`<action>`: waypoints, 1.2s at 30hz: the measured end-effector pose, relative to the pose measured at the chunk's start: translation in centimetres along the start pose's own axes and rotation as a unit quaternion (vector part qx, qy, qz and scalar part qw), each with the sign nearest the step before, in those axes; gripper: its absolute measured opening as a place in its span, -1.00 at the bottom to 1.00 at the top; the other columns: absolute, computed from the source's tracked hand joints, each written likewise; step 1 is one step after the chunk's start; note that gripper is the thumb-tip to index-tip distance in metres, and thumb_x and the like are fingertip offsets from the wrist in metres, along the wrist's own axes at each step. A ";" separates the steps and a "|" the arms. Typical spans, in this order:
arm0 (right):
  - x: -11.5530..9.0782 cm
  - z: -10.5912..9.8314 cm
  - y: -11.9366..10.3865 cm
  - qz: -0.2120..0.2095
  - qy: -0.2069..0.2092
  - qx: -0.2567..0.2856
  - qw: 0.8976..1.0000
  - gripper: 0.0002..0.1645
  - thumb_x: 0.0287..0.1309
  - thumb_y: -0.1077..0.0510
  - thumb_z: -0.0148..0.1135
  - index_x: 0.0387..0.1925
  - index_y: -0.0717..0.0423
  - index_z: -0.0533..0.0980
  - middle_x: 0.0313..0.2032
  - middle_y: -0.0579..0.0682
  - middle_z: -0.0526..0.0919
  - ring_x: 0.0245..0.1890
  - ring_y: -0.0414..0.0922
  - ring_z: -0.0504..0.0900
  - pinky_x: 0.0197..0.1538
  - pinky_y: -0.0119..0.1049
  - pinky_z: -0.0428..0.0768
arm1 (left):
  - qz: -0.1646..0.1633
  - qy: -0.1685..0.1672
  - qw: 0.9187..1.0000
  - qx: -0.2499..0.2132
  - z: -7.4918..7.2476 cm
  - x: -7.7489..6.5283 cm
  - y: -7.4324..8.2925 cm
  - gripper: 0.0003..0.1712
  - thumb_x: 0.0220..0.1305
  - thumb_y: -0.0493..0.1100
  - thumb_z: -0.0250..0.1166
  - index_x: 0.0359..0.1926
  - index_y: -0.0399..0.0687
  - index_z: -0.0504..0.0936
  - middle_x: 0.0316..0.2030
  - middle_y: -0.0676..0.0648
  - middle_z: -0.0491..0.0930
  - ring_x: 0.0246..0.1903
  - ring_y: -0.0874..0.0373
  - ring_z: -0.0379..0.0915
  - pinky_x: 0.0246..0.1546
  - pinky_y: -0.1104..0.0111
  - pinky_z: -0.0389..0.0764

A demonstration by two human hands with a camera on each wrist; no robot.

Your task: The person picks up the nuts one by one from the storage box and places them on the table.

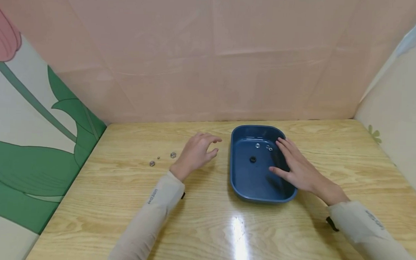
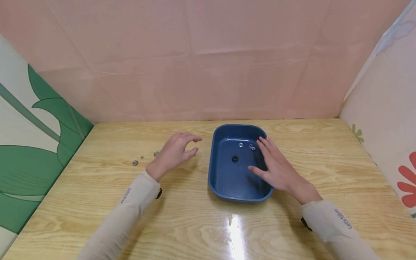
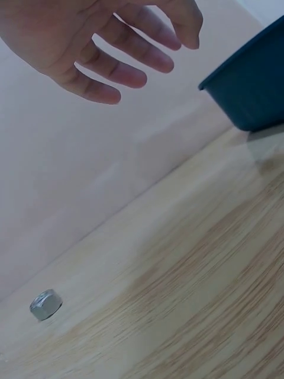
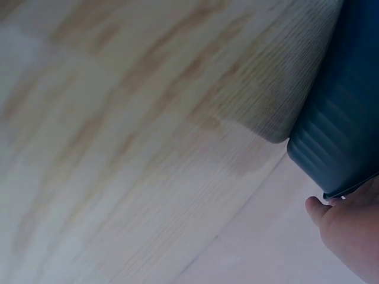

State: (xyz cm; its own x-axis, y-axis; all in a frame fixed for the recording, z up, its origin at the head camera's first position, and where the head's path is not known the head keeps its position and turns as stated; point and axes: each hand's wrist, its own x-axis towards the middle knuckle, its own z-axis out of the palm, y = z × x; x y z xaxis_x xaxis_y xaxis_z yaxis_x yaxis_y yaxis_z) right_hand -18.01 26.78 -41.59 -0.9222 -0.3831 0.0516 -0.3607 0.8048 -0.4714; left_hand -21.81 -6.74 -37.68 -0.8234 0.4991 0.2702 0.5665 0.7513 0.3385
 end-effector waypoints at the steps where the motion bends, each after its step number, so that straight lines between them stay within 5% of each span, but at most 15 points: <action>1: 0.0 0.0 0.0 0.001 0.000 0.001 1.000 0.13 0.30 -0.25 0.20 0.55 0.28 -0.10 0.57 0.24 -0.18 0.57 0.18 -0.35 0.38 0.44 -0.05 | 0.003 0.000 1.000 0.001 0.1 0.1 0.1 -0.62 0.30 -0.18 0.36 0.14 -0.06 0.65 0.09 -0.05 0.66 0.09 0.03 0.55 0.18 0.15 0.49; 36: -0.3 -0.1 -0.1 0.005 0.008 0.015 1.000 0.16 0.30 -0.24 0.21 0.57 0.24 -0.18 0.57 0.26 -0.19 0.56 0.20 -0.31 0.37 0.45 -0.03 | 0.044 -0.041 0.998 0.014 2.2 2.2 4.6 -0.61 0.33 -0.12 0.34 0.17 0.04 0.64 0.12 0.01 0.65 0.11 0.07 0.50 0.19 0.19 0.46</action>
State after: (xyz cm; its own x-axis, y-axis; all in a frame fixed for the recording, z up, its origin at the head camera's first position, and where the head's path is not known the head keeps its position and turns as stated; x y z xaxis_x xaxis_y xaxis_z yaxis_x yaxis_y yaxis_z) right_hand -17.71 26.85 -41.48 -0.9283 -0.3668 0.0612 -0.3468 0.7943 -0.4989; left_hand -21.08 -1.24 -37.53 -0.7705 0.5973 0.2226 0.6373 0.7135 0.2912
